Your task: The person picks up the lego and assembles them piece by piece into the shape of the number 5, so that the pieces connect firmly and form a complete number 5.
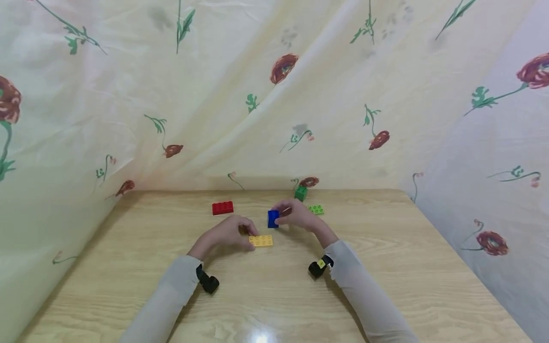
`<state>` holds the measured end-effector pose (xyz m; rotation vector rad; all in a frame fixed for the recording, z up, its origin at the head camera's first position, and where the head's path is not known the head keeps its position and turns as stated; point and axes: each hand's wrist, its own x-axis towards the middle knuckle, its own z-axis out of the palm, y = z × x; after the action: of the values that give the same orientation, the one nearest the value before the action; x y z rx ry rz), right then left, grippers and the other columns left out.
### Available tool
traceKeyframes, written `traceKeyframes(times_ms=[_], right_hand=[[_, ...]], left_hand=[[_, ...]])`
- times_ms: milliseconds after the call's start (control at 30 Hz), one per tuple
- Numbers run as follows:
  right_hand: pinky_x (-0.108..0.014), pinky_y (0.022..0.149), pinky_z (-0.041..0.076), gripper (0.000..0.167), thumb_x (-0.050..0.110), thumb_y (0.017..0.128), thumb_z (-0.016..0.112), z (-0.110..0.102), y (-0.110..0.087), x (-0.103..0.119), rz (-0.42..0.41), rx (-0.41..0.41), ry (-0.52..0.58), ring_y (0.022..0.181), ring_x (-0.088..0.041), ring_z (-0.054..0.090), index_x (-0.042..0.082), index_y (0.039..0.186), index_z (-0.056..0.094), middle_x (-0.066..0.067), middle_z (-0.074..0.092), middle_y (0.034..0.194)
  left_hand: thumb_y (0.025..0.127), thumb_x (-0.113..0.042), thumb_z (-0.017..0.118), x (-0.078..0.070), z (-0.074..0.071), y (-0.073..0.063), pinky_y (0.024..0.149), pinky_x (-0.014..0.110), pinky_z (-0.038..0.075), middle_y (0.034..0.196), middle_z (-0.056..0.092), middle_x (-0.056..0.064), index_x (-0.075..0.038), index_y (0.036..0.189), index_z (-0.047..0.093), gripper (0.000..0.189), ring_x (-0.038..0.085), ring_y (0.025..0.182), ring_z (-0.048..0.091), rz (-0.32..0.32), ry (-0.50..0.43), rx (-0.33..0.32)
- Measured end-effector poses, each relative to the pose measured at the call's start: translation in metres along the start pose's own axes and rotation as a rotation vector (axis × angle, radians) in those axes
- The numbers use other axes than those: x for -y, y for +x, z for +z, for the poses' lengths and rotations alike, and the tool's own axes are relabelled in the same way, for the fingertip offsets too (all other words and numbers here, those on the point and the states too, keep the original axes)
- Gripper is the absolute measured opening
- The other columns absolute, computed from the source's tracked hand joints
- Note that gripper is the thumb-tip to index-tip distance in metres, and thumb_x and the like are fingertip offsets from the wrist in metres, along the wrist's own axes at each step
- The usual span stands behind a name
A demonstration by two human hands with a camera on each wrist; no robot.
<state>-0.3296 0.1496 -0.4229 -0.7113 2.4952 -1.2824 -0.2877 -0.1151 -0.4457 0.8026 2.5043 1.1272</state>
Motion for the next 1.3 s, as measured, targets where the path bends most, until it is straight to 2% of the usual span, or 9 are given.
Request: traceKeyframes(times_ms=[233,533,700,933,1300], right_hand=[[-0.041,0.095,0.056,0.032,0.009,0.093,0.073,-0.006,0.0,0.006,-0.039,0.002,-0.033,0.107,-0.028,0.068,0.0,0.123,0.069,-0.018,0.071,0.117],[-0.035,0.092,0.054,0.036,0.014,0.093,0.075,-0.013,-0.008,0.019,-0.061,0.084,-0.048,0.102,-0.021,0.066,0.003,0.126,0.068,-0.014,0.072,0.114],[-0.038,0.095,0.055,0.036,0.014,0.093,0.075,-0.014,-0.009,0.021,-0.073,0.111,-0.046,0.107,-0.024,0.065,0.004,0.127,0.068,-0.014,0.072,0.117],[-0.041,0.096,0.055,0.035,0.013,0.092,0.076,-0.012,-0.011,0.026,-0.078,0.156,-0.071,0.105,-0.024,0.065,0.003,0.125,0.068,-0.014,0.072,0.116],[-0.035,0.092,0.056,0.031,0.015,0.09,0.078,-0.007,-0.01,0.024,-0.132,0.204,-0.117,0.097,-0.018,0.069,0.002,0.118,0.071,-0.011,0.075,0.107]], left_hand=[[0.082,-0.016,0.086,-0.006,-0.002,0.001,0.093,0.036,0.051,0.103,0.073,-0.005,-0.018,0.099,0.076,0.019,0.014,0.097,0.062,0.007,0.018,0.002],[0.081,-0.012,0.086,-0.013,0.0,0.004,0.09,0.033,0.051,0.104,0.071,-0.003,-0.016,0.099,0.077,0.02,0.014,0.096,0.059,-0.004,0.05,-0.006],[0.081,-0.012,0.087,-0.014,-0.001,0.003,0.092,0.035,0.05,0.103,0.068,-0.002,-0.016,0.098,0.079,0.019,0.015,0.098,0.058,-0.012,0.07,-0.016],[0.081,-0.012,0.087,-0.016,-0.002,0.002,0.095,0.039,0.05,0.105,0.07,-0.001,-0.015,0.098,0.078,0.019,0.016,0.099,0.059,-0.01,0.061,-0.014],[0.08,-0.01,0.087,-0.012,0.0,0.002,0.092,0.034,0.051,0.102,0.073,0.0,-0.011,0.097,0.078,0.02,0.014,0.096,0.061,0.025,0.027,-0.008]])
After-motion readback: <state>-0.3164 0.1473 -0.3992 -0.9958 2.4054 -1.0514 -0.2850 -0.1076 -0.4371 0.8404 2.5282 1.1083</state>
